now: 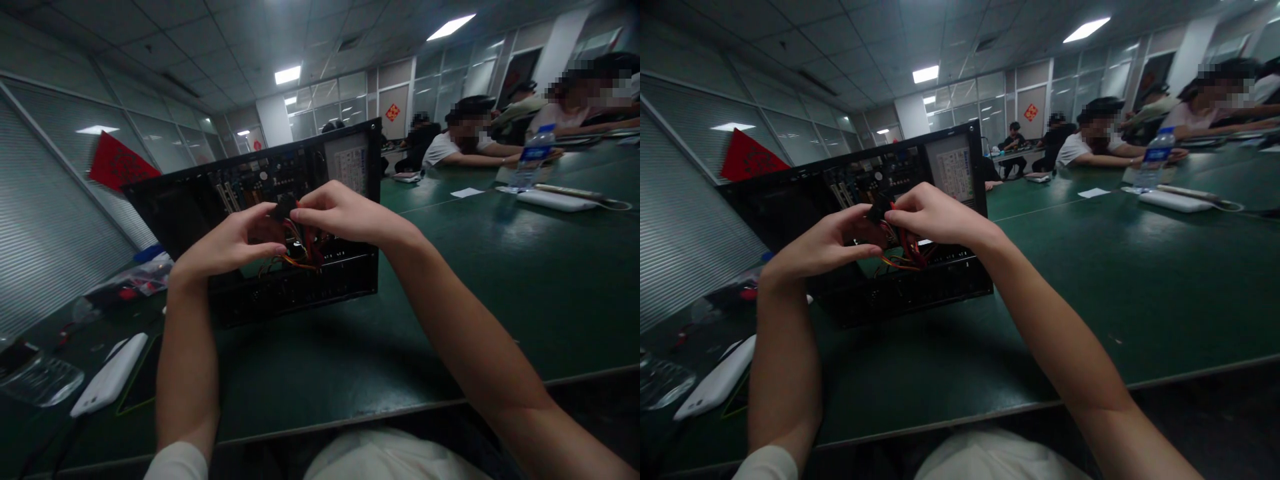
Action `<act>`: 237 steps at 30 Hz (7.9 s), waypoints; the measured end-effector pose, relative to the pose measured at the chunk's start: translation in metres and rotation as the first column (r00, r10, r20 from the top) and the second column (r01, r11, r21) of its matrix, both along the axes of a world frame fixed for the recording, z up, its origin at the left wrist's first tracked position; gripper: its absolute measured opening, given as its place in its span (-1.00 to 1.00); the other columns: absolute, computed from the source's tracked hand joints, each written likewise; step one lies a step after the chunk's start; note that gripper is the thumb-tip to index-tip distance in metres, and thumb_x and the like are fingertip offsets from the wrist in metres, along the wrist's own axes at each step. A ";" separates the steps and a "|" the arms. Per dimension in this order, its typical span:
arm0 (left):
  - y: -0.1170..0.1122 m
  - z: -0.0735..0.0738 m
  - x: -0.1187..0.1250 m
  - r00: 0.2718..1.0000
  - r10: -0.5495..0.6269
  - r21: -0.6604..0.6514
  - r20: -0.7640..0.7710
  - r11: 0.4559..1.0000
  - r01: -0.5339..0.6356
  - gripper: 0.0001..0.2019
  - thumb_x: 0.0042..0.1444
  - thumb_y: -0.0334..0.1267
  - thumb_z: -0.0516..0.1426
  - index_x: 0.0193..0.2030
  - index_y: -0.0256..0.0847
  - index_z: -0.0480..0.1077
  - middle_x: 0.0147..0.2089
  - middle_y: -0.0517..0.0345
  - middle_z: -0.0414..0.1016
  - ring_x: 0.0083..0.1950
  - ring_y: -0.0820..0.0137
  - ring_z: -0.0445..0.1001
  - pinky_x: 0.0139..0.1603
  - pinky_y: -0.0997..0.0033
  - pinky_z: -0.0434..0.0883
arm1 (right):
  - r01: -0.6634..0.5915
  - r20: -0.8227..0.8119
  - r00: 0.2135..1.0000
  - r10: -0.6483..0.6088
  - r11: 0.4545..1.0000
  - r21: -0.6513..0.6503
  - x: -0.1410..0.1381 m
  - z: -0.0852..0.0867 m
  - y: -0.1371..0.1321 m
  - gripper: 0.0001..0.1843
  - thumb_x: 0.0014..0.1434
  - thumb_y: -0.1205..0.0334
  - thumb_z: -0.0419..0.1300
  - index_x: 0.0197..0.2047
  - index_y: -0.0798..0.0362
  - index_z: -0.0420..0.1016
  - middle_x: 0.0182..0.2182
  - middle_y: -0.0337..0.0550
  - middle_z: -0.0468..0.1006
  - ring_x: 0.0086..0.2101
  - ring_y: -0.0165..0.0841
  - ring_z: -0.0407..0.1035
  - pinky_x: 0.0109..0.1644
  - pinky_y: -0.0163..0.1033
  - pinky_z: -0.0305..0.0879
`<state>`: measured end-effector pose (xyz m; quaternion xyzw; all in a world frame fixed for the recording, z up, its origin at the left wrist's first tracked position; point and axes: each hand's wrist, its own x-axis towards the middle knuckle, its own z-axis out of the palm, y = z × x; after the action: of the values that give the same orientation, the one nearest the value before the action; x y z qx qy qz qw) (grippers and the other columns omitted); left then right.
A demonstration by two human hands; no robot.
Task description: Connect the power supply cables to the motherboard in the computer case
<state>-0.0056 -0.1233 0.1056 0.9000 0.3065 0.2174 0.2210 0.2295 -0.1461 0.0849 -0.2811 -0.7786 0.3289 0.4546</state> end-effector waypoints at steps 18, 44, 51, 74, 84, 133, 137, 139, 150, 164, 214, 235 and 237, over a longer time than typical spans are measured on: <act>0.001 0.008 -0.013 0.996 0.073 0.108 -0.043 0.992 -0.068 -0.50 0.07 0.08 0.31 0.03 -0.22 0.50 -0.07 0.03 0.62 -0.08 0.24 0.58 -0.02 0.24 0.55 | 0.008 0.002 1.000 -0.008 0.995 -0.097 -0.008 -0.003 0.001 -0.72 0.15 0.21 0.33 -0.55 0.09 0.47 -0.64 -0.26 0.44 -0.58 -0.47 0.31 -0.55 -0.38 0.09; -0.001 0.005 -0.005 0.985 0.083 0.272 -0.150 0.962 -0.040 -0.35 0.12 0.05 0.26 0.30 -0.19 0.35 -0.38 0.25 0.37 -0.36 0.43 0.36 -0.37 0.51 0.32 | 0.078 0.229 0.966 -0.118 0.981 0.177 -0.007 -0.019 0.020 -0.63 0.39 0.09 0.08 -0.28 0.17 0.56 -0.47 -0.17 0.54 -0.44 -0.40 0.42 -0.35 -0.33 0.29; 0.008 0.005 -0.016 0.983 0.143 0.258 -0.114 0.960 -0.109 -0.31 0.09 0.09 0.27 0.30 -0.20 0.36 -0.34 0.20 0.48 -0.33 0.39 0.42 -0.32 0.45 0.39 | 0.177 0.258 0.805 -0.534 0.631 0.755 -0.008 -0.033 0.028 -0.50 0.34 0.38 0.10 0.32 0.01 0.27 0.28 0.05 0.30 0.12 -0.19 0.33 0.05 -0.07 0.44; 0.093 -0.054 -0.006 0.930 0.296 0.493 -0.220 0.856 -0.156 -0.60 0.35 -0.15 -0.02 0.21 -0.14 0.46 0.11 -0.04 0.52 0.08 0.22 0.52 0.14 0.22 0.43 | 0.319 0.705 0.445 -0.551 0.834 0.451 -0.021 -0.089 0.109 -0.55 0.33 0.45 -0.03 0.21 0.09 0.43 0.14 0.08 0.47 0.05 -0.17 0.46 0.07 -0.16 0.39; 0.122 -0.094 0.010 0.937 0.313 0.578 -0.154 0.798 -0.172 -0.65 0.29 -0.31 0.05 0.14 -0.21 0.50 0.05 -0.07 0.46 0.08 0.19 0.49 0.11 0.20 0.45 | 0.328 0.750 0.403 -0.525 0.848 0.417 -0.018 -0.095 0.105 -0.52 0.35 0.39 -0.05 0.24 0.05 0.46 0.15 0.15 0.49 0.08 -0.05 0.47 0.13 -0.02 0.35; 0.115 -0.105 0.026 0.770 0.606 0.517 -0.200 0.733 -0.442 -0.83 0.18 -0.31 0.19 -0.12 -0.21 0.57 -0.11 -0.08 0.64 -0.03 0.17 0.60 -0.10 0.35 0.44 | 0.279 0.801 0.345 -0.489 0.868 0.410 -0.028 -0.095 0.109 -0.60 0.34 0.27 0.02 0.15 0.07 0.54 0.07 0.17 0.57 0.01 -0.06 0.52 -0.02 -0.11 0.42; 0.117 -0.106 0.027 0.757 0.622 0.515 -0.201 0.724 -0.458 -0.81 0.16 -0.29 0.20 -0.10 -0.21 0.58 -0.11 -0.13 0.63 -0.03 0.10 0.61 -0.10 0.30 0.46 | 0.273 0.806 0.328 -0.492 0.867 0.418 -0.030 -0.096 0.111 -0.60 0.36 0.24 0.01 0.13 0.07 0.56 0.06 0.17 0.58 0.00 -0.05 0.52 -0.04 -0.12 0.42; 0.117 -0.106 0.027 0.752 0.628 0.514 -0.203 0.721 -0.464 -0.81 0.17 -0.28 0.19 -0.12 -0.20 0.59 -0.12 -0.15 0.63 -0.03 0.09 0.61 -0.11 0.29 0.46 | 0.263 0.812 0.315 -0.492 0.867 0.424 -0.031 -0.094 0.111 -0.61 0.36 0.27 0.01 0.11 0.09 0.56 0.04 0.18 0.58 -0.02 -0.07 0.53 -0.05 -0.14 0.42; 0.115 -0.107 0.028 0.730 0.646 0.513 -0.220 0.714 -0.477 -0.81 0.20 -0.26 0.18 -0.14 -0.23 0.60 -0.08 -0.22 0.63 0.00 0.02 0.61 -0.06 0.23 0.49 | -0.038 0.739 0.337 -0.583 0.776 0.630 -0.036 -0.084 0.118 -0.61 0.44 0.39 -0.08 0.20 0.20 0.43 0.15 0.19 0.40 0.12 -0.14 0.36 0.08 -0.14 0.33; 0.121 -0.109 0.027 0.742 0.623 0.470 -0.246 0.746 -0.471 -0.81 0.17 -0.30 0.18 -0.16 -0.22 0.63 -0.12 -0.14 0.65 -0.04 0.14 0.62 -0.07 0.31 0.48 | 0.012 0.760 0.208 -0.615 0.779 0.627 -0.040 -0.090 0.121 -0.57 0.43 0.40 -0.12 0.20 0.27 0.43 0.09 0.27 0.45 -0.02 -0.11 0.50 -0.01 -0.12 0.42; 0.119 -0.114 0.022 0.748 0.636 0.418 -0.192 0.742 -0.524 -0.75 0.20 -0.21 0.11 -0.15 -0.08 0.64 -0.08 0.03 0.67 -0.08 0.23 0.60 -0.17 0.39 0.42 | 0.030 0.720 0.276 -0.637 0.754 0.656 -0.038 -0.096 0.132 -0.61 0.47 0.31 -0.14 0.16 0.20 0.40 0.07 0.22 0.46 -0.05 -0.14 0.50 -0.07 -0.14 0.39; 0.118 -0.112 0.020 0.791 0.593 0.394 -0.150 0.769 -0.503 -0.71 0.22 -0.24 0.13 0.00 -0.02 0.62 0.01 0.07 0.66 0.02 0.21 0.60 -0.07 0.37 0.45 | -0.004 0.726 0.274 -0.631 0.754 0.657 -0.038 -0.095 0.132 -0.59 0.46 0.32 -0.14 0.21 0.22 0.39 0.07 0.22 0.47 -0.03 -0.13 0.48 -0.11 -0.16 0.40; 0.118 -0.113 0.020 0.792 0.594 0.393 -0.145 0.769 -0.504 -0.71 0.23 -0.24 0.12 0.00 -0.02 0.62 0.01 0.07 0.66 0.01 0.21 0.61 -0.08 0.37 0.45 | -0.012 0.718 0.280 -0.637 0.746 0.666 -0.037 -0.095 0.131 -0.59 0.46 0.31 -0.13 0.21 0.21 0.39 0.06 0.19 0.47 -0.03 -0.13 0.48 -0.11 -0.16 0.39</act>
<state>0.0146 -0.0053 -0.0073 0.8138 0.5429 0.2010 -0.0510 0.1920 -0.0147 -0.0098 -0.4265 -0.8726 -0.2327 0.0513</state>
